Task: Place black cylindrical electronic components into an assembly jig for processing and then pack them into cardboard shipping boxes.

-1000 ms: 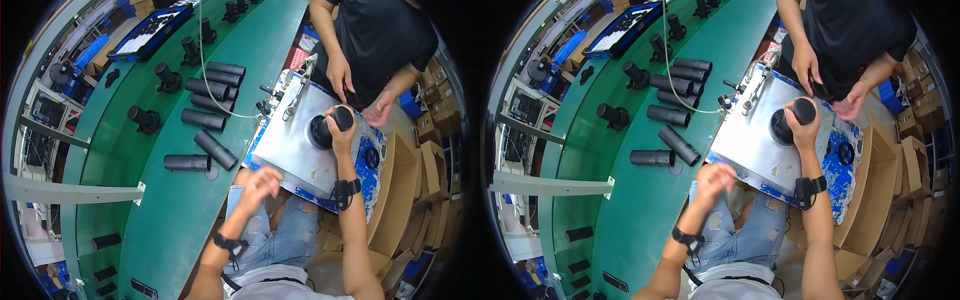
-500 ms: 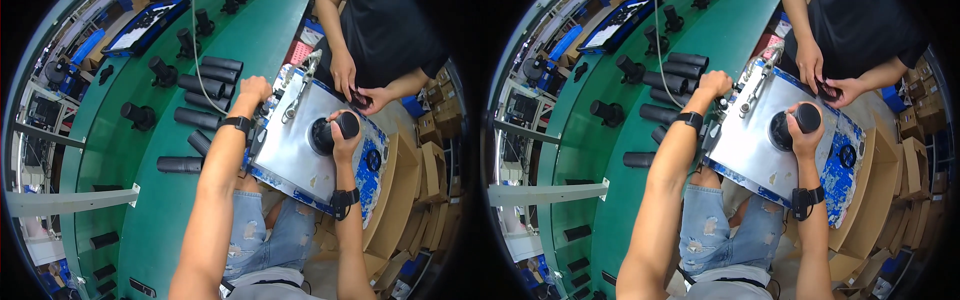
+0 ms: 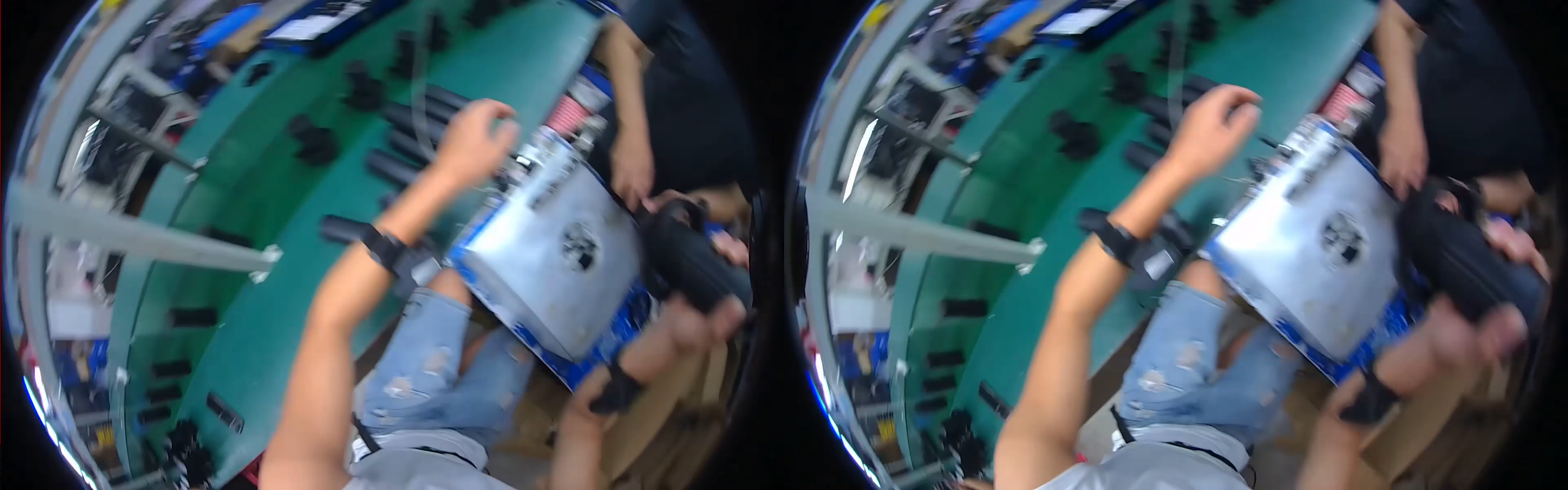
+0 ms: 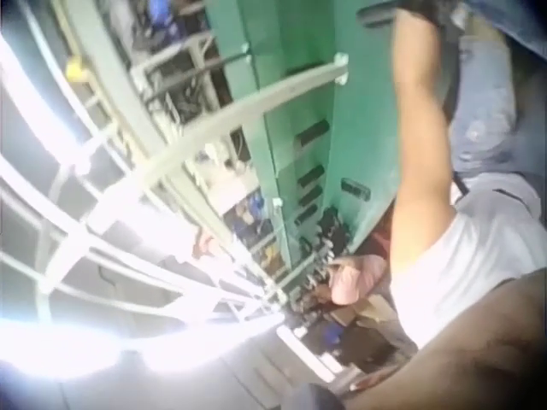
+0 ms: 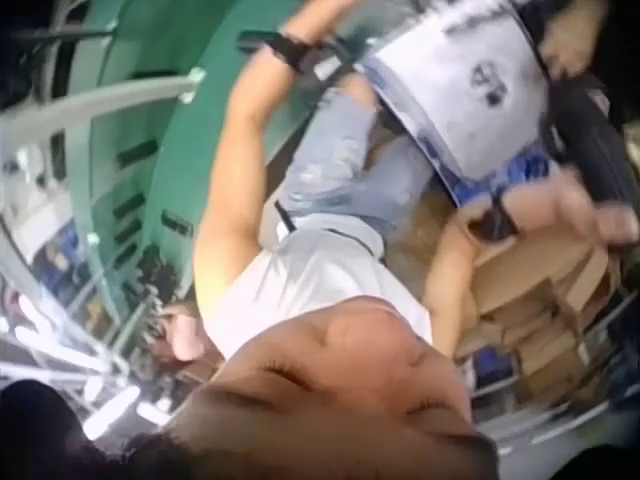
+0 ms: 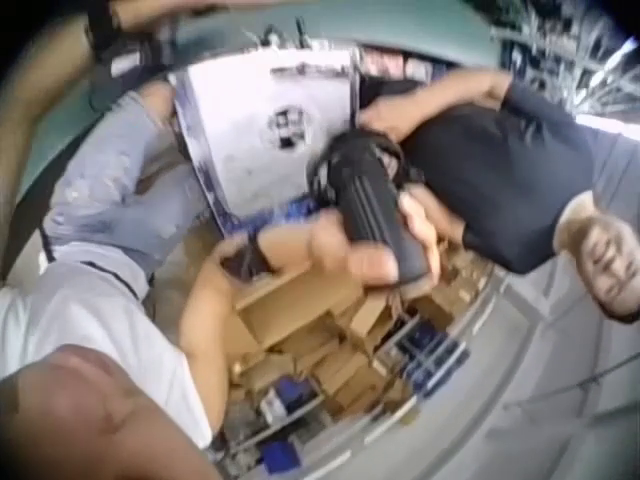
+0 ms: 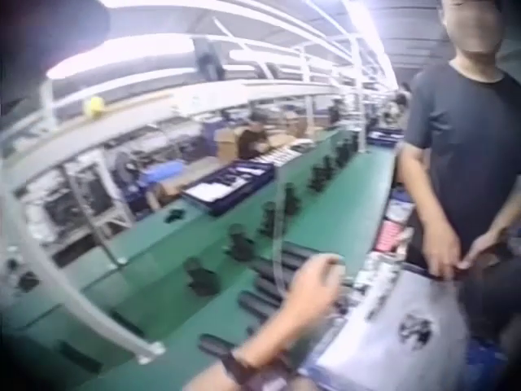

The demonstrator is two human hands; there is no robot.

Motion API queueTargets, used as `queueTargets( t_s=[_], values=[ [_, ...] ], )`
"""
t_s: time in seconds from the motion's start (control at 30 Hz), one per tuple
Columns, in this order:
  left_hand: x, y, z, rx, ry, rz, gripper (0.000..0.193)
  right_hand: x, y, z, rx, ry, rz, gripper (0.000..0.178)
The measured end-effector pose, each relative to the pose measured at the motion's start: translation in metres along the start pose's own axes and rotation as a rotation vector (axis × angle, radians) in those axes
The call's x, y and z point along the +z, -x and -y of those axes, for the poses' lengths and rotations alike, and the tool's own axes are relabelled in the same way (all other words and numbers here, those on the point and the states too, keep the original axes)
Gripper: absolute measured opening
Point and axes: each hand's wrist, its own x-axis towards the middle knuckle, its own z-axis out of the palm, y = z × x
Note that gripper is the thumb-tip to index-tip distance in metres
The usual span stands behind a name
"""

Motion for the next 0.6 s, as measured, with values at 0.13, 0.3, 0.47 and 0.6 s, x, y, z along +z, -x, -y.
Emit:
queueTargets(
  t_s=[0.13,0.3,0.47,0.6],
  values=[
    [-0.050,0.101,-0.097,0.380,0.073,0.038,0.061,0.057,0.057,0.016,0.082,0.224,0.201,0.066],
    [-0.064,0.197,-0.116,0.083,0.143,0.341,0.070,0.101,0.152,0.029,0.341,-0.030,0.312,0.083],
    [-0.152,0.196,-0.058,-0.279,-0.263,0.094,0.068,0.075,0.237,0.031,0.675,-0.055,0.352,0.061],
    [-0.230,0.173,0.054,-0.390,-0.127,-0.484,0.061,0.055,0.331,0.012,1.003,-0.173,0.233,0.036]
  ],
)
